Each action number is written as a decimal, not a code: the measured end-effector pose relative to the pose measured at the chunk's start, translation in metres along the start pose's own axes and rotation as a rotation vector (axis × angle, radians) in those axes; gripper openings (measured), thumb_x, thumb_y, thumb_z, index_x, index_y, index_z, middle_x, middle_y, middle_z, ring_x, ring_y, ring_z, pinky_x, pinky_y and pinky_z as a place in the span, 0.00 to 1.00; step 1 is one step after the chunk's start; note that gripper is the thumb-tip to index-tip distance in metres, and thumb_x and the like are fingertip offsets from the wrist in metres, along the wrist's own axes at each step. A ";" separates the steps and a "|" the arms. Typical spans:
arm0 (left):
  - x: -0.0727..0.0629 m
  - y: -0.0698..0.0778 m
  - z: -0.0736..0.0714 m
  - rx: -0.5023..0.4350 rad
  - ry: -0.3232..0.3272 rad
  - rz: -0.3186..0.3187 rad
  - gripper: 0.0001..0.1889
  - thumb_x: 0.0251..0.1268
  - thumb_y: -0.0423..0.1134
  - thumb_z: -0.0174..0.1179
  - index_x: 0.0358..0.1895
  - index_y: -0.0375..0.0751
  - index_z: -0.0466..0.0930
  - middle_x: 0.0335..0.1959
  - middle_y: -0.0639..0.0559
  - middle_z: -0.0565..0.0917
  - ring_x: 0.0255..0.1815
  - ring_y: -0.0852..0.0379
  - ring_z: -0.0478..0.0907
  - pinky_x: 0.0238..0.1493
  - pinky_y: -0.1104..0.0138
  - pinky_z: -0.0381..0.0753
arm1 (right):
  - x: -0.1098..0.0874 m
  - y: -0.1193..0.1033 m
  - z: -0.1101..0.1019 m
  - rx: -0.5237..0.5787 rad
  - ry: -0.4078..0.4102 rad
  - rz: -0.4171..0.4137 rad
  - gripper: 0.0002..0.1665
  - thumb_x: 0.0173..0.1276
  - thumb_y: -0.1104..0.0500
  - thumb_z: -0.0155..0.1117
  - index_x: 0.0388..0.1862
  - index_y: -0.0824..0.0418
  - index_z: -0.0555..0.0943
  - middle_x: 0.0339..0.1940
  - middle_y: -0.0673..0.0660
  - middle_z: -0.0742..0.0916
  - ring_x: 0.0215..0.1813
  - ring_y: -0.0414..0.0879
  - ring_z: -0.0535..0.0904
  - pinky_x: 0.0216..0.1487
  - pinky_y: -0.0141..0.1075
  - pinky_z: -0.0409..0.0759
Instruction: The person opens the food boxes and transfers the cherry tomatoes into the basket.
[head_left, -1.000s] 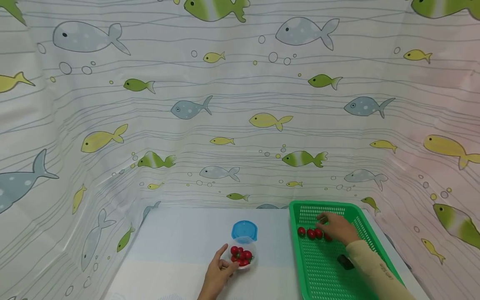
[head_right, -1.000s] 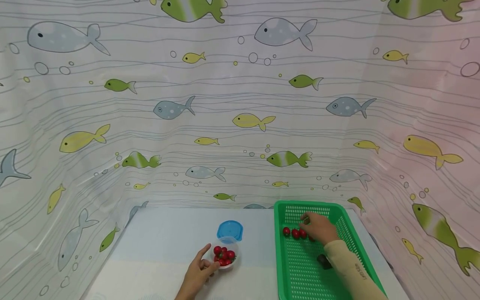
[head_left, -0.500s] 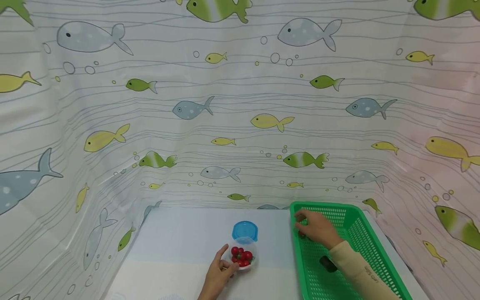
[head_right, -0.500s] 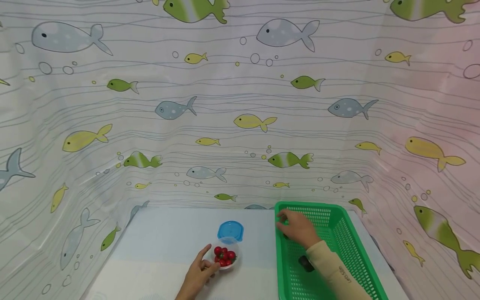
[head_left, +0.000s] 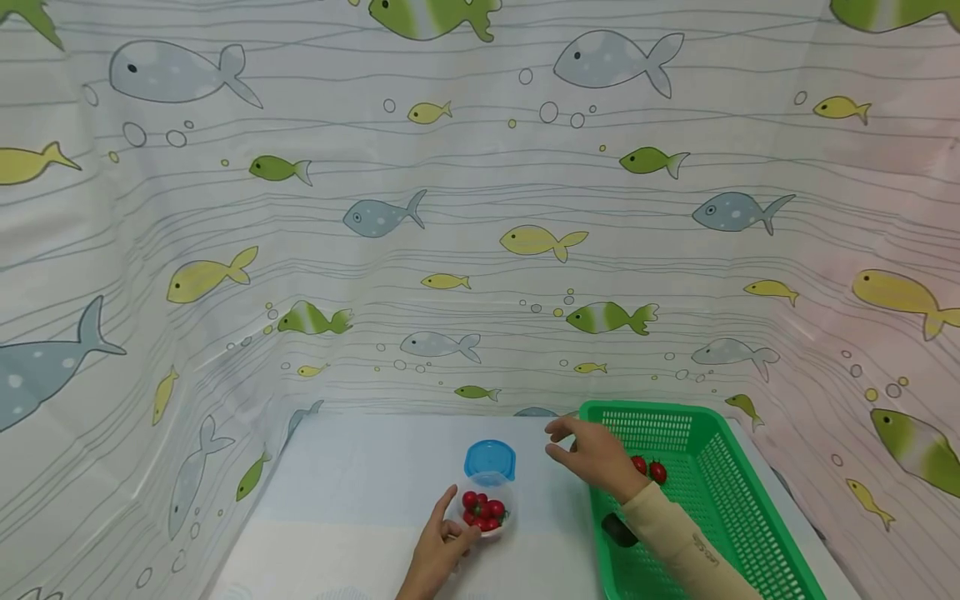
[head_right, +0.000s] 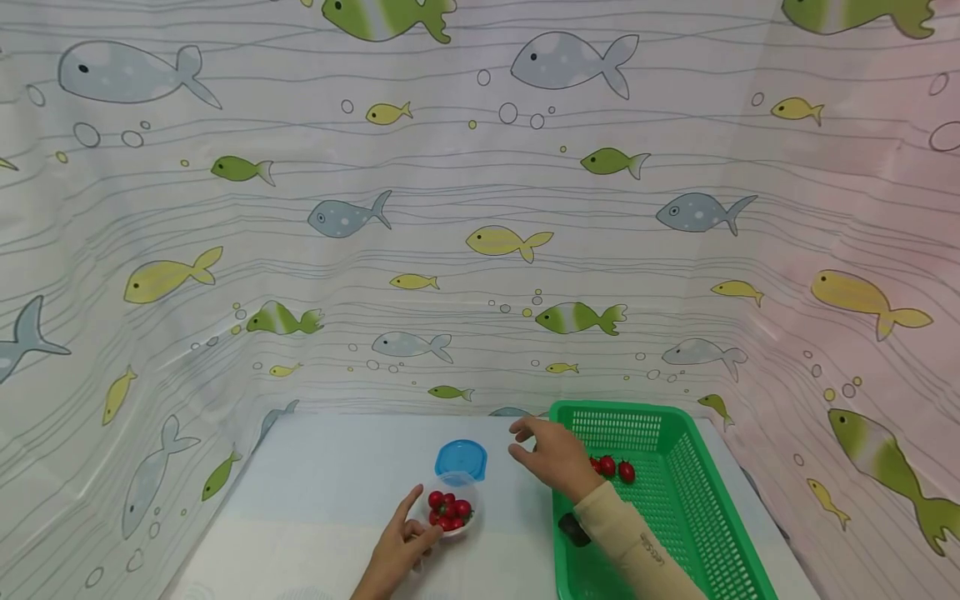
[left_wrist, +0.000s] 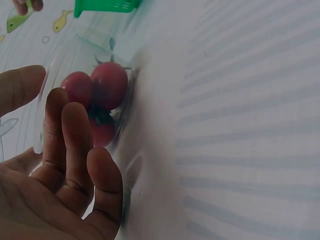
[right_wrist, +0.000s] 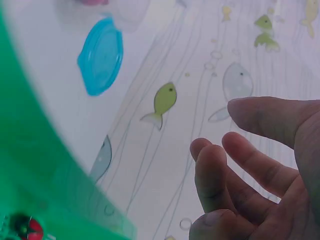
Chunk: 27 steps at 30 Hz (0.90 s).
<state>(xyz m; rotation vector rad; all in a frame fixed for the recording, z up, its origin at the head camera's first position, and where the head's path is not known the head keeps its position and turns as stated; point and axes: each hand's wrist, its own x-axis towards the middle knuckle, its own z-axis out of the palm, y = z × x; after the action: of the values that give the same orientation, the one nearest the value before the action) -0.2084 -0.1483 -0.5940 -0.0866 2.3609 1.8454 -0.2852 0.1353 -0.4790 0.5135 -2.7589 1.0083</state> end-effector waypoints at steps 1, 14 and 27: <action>0.000 0.000 0.000 -0.001 -0.001 0.001 0.47 0.65 0.48 0.69 0.80 0.38 0.51 0.28 0.51 0.79 0.29 0.53 0.79 0.27 0.64 0.78 | 0.001 -0.003 0.002 -0.002 -0.005 0.006 0.11 0.67 0.53 0.72 0.47 0.50 0.86 0.41 0.48 0.89 0.33 0.39 0.78 0.34 0.38 0.77; 0.001 0.000 -0.001 0.015 -0.002 0.006 0.46 0.65 0.49 0.69 0.80 0.38 0.53 0.27 0.52 0.80 0.27 0.55 0.77 0.25 0.66 0.77 | 0.012 -0.028 0.023 -0.004 -0.102 -0.036 0.13 0.69 0.52 0.70 0.50 0.51 0.84 0.45 0.52 0.89 0.38 0.43 0.81 0.37 0.39 0.81; 0.002 -0.001 -0.004 0.004 -0.015 0.029 0.46 0.66 0.49 0.69 0.80 0.37 0.53 0.27 0.52 0.80 0.27 0.55 0.77 0.24 0.67 0.76 | 0.007 -0.039 0.061 -0.037 -0.237 -0.086 0.16 0.67 0.49 0.72 0.50 0.52 0.84 0.43 0.51 0.90 0.42 0.42 0.83 0.41 0.40 0.82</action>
<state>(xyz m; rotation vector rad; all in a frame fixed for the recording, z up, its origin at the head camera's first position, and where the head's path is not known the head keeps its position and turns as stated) -0.2104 -0.1518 -0.5940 -0.0389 2.3682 1.8477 -0.2797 0.0659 -0.5006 0.7857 -2.9230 0.9290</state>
